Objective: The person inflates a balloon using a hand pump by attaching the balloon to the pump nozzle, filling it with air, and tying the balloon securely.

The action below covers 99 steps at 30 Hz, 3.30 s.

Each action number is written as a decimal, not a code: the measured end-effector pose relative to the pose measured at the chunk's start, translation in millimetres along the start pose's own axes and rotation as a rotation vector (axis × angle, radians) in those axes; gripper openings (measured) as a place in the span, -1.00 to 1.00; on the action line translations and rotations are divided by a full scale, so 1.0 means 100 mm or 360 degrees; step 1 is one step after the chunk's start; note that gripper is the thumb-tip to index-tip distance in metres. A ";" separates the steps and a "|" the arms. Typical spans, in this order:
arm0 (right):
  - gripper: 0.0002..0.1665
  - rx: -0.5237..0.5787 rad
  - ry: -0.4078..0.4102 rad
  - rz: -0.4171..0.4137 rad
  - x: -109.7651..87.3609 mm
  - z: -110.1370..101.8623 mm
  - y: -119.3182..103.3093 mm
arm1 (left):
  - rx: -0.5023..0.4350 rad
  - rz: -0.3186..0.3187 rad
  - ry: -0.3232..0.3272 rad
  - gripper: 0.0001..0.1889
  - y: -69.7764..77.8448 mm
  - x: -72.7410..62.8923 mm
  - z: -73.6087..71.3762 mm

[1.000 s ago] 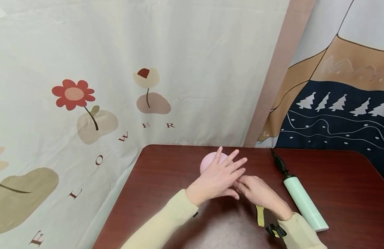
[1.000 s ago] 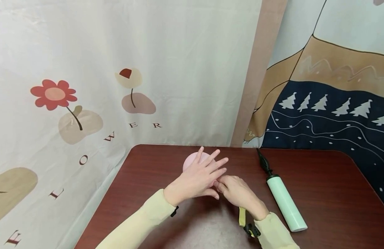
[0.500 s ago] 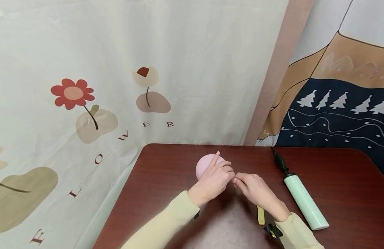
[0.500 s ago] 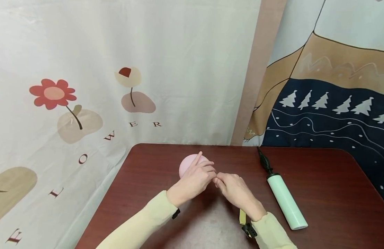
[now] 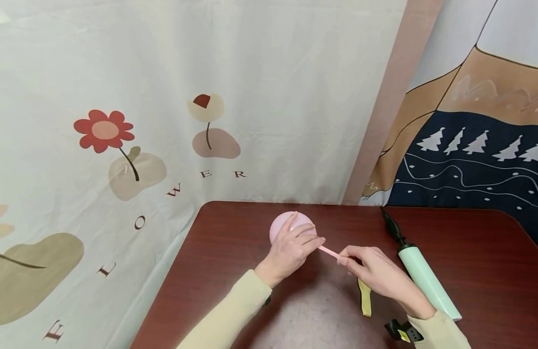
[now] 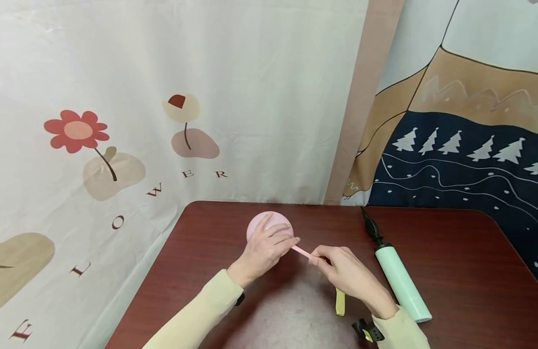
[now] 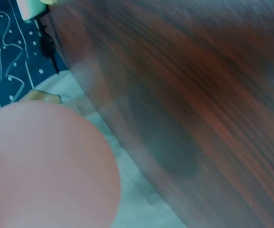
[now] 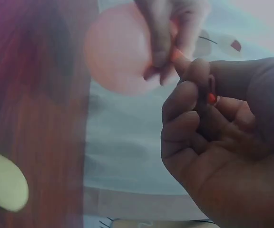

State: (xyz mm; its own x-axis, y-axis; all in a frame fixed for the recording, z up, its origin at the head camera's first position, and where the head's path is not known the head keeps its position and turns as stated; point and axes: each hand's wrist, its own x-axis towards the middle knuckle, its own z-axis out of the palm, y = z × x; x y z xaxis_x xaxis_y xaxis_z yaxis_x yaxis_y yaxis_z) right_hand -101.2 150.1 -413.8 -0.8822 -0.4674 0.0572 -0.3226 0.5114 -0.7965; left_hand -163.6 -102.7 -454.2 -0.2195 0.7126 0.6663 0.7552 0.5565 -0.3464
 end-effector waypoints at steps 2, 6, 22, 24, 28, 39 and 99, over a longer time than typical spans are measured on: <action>-0.91 -0.0052 0.0031 -0.0002 -0.05 -0.03 -0.03 | 0.0015 0.0018 0.0062 -0.79 -0.05 -0.02 0.01; -0.89 -0.0194 0.0143 -0.0017 -0.16 -0.07 -0.09 | 0.0046 0.0054 0.0148 -0.79 -0.14 -0.05 0.01; -0.58 -0.0625 0.0454 -0.0675 -0.52 -0.14 -0.10 | 0.0007 0.0138 0.0352 -0.76 -0.25 -0.22 0.02; -0.83 -0.0688 0.0540 -0.0709 -0.53 -0.16 -0.11 | 0.0016 0.0147 0.0343 -0.77 -0.24 -0.20 0.01; -0.66 -0.0878 0.0668 -0.0720 -0.55 -0.24 -0.12 | 0.0011 0.0136 0.0232 -0.80 -0.16 -0.12 -0.04; -0.43 -0.1225 0.0958 -0.1047 -0.39 -0.46 -0.13 | -0.0220 0.0200 0.0023 -0.57 -0.01 0.06 -0.16; -0.54 -0.0796 0.1119 -0.0926 0.06 0.41 -0.14 | -0.1349 -0.1247 0.0245 -0.70 0.24 0.34 -0.18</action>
State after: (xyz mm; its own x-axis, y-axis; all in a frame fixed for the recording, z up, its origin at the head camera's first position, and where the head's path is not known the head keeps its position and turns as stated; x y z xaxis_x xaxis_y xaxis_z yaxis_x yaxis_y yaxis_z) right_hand -88.2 110.8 -427.0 -0.4938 -0.2938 0.8184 -0.7261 0.6571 -0.2023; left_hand -141.5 -72.8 -428.4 -0.7756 0.2084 0.5959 0.6299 0.3162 0.7094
